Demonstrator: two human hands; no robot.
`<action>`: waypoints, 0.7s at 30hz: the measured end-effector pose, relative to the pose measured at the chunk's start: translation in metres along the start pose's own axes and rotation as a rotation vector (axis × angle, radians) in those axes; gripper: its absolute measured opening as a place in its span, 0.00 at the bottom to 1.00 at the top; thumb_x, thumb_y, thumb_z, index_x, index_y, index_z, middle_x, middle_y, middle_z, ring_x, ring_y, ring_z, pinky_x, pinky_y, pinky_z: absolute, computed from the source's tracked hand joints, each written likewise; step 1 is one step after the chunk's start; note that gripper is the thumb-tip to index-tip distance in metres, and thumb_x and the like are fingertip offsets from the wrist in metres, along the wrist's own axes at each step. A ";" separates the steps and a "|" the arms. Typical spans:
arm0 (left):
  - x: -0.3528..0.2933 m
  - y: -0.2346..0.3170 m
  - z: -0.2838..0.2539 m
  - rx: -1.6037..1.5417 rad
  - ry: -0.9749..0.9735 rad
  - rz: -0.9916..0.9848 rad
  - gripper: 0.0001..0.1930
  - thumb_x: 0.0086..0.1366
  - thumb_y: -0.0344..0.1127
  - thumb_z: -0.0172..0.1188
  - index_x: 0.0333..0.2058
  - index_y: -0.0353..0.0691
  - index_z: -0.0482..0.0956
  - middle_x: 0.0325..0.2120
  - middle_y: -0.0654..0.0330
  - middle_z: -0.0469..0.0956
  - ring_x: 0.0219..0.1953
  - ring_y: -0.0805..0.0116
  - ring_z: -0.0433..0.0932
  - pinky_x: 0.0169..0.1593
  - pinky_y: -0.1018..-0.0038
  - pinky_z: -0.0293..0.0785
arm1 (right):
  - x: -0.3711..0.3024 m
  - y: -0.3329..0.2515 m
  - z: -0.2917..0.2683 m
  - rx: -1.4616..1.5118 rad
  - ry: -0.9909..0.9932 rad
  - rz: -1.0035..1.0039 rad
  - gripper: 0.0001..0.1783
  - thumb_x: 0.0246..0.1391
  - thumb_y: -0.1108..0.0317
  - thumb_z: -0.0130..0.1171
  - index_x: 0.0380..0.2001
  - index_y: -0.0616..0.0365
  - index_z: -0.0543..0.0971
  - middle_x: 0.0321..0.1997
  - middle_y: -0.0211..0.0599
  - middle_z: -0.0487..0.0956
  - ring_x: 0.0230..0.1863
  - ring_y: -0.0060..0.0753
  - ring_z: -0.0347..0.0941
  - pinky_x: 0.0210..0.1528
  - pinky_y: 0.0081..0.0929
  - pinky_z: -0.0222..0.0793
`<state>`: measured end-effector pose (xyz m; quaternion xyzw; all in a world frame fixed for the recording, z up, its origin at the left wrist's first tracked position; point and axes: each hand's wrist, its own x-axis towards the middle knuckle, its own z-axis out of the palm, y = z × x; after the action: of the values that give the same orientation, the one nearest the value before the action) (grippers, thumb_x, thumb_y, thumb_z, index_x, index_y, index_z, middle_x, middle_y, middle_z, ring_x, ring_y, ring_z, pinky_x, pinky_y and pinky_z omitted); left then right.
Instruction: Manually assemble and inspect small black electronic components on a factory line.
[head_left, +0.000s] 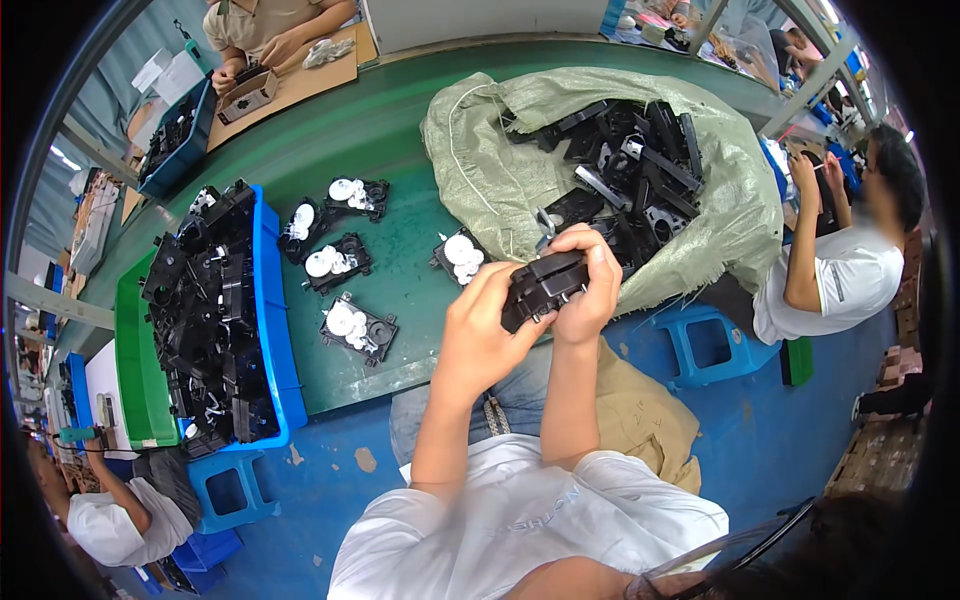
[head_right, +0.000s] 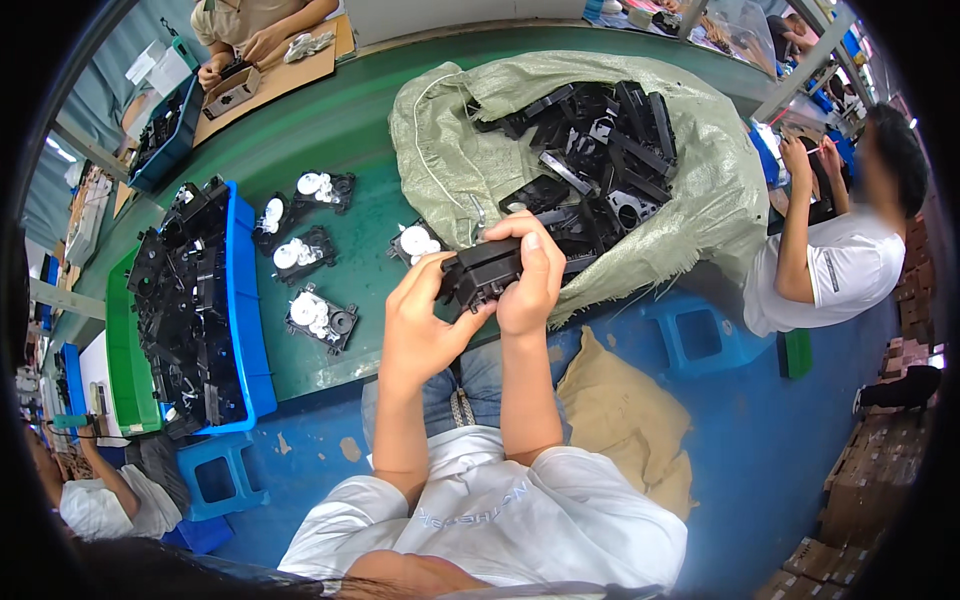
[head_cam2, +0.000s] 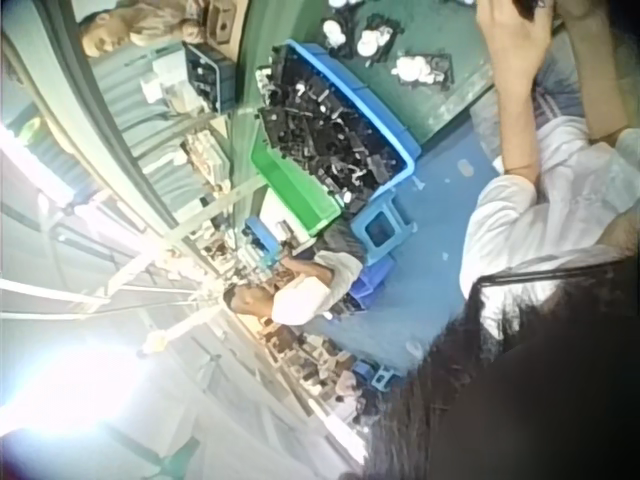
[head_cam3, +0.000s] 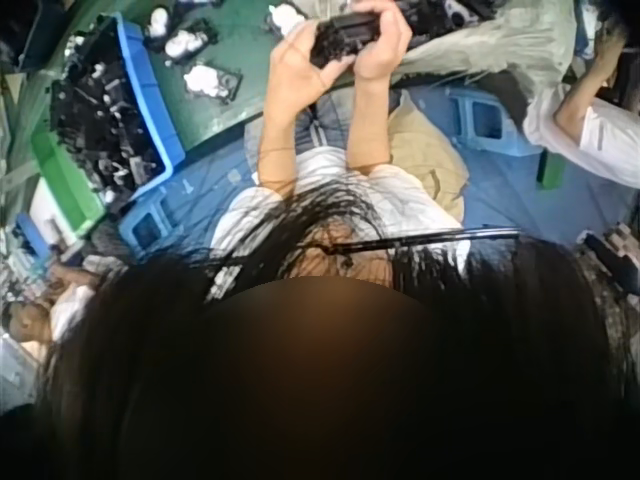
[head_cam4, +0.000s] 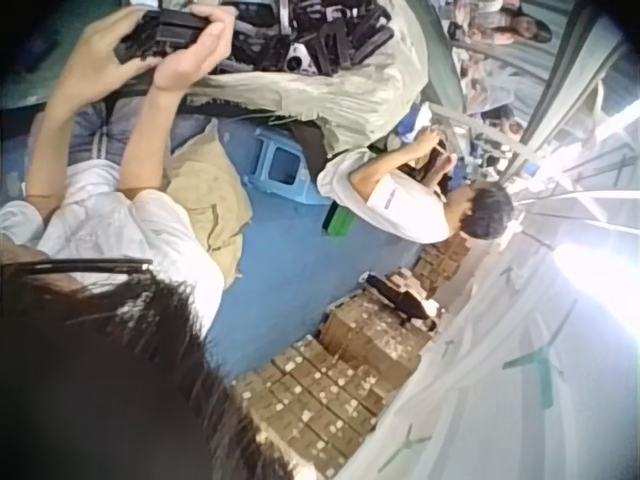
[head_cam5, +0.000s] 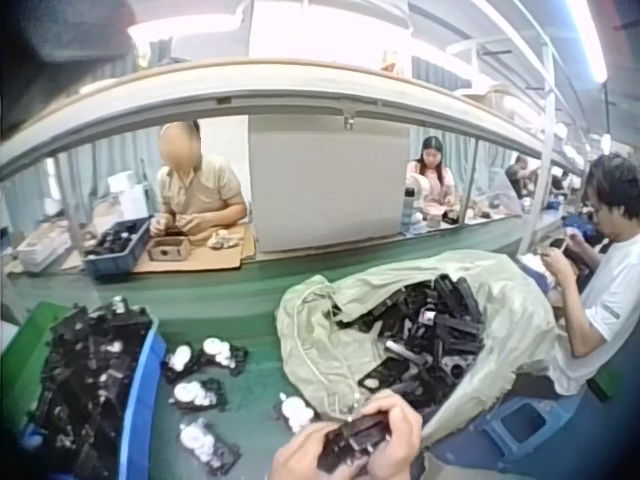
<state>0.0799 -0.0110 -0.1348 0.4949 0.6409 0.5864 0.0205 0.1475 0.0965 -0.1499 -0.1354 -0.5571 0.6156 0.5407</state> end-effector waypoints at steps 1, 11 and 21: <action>-0.001 -0.002 0.003 0.019 0.007 0.028 0.26 0.41 0.27 0.71 0.43 0.29 0.77 0.37 0.50 0.81 0.34 0.57 0.79 0.41 0.70 0.76 | 0.001 -0.001 -0.001 -0.007 0.010 -0.039 0.19 0.62 0.61 0.39 0.28 0.63 0.75 0.31 0.44 0.74 0.34 0.32 0.67 0.41 0.26 0.62; -0.007 0.001 0.002 0.081 0.027 -0.067 0.23 0.42 0.28 0.71 0.41 0.32 0.78 0.34 0.54 0.82 0.30 0.60 0.80 0.35 0.71 0.76 | 0.015 0.002 -0.002 -0.088 -0.096 -0.042 0.18 0.62 0.63 0.38 0.24 0.61 0.73 0.27 0.41 0.72 0.29 0.30 0.64 0.37 0.25 0.61; -0.021 0.017 -0.084 0.399 0.173 0.032 0.23 0.43 0.29 0.73 0.40 0.30 0.78 0.34 0.53 0.82 0.28 0.63 0.79 0.33 0.74 0.74 | -0.016 0.005 0.086 0.366 -0.020 0.202 0.17 0.65 0.62 0.39 0.36 0.61 0.74 0.38 0.43 0.75 0.36 0.30 0.68 0.43 0.25 0.64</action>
<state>0.0501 -0.0896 -0.1070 0.4470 0.7357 0.4885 -0.1423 0.0849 0.0376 -0.1315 -0.0838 -0.4249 0.7589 0.4863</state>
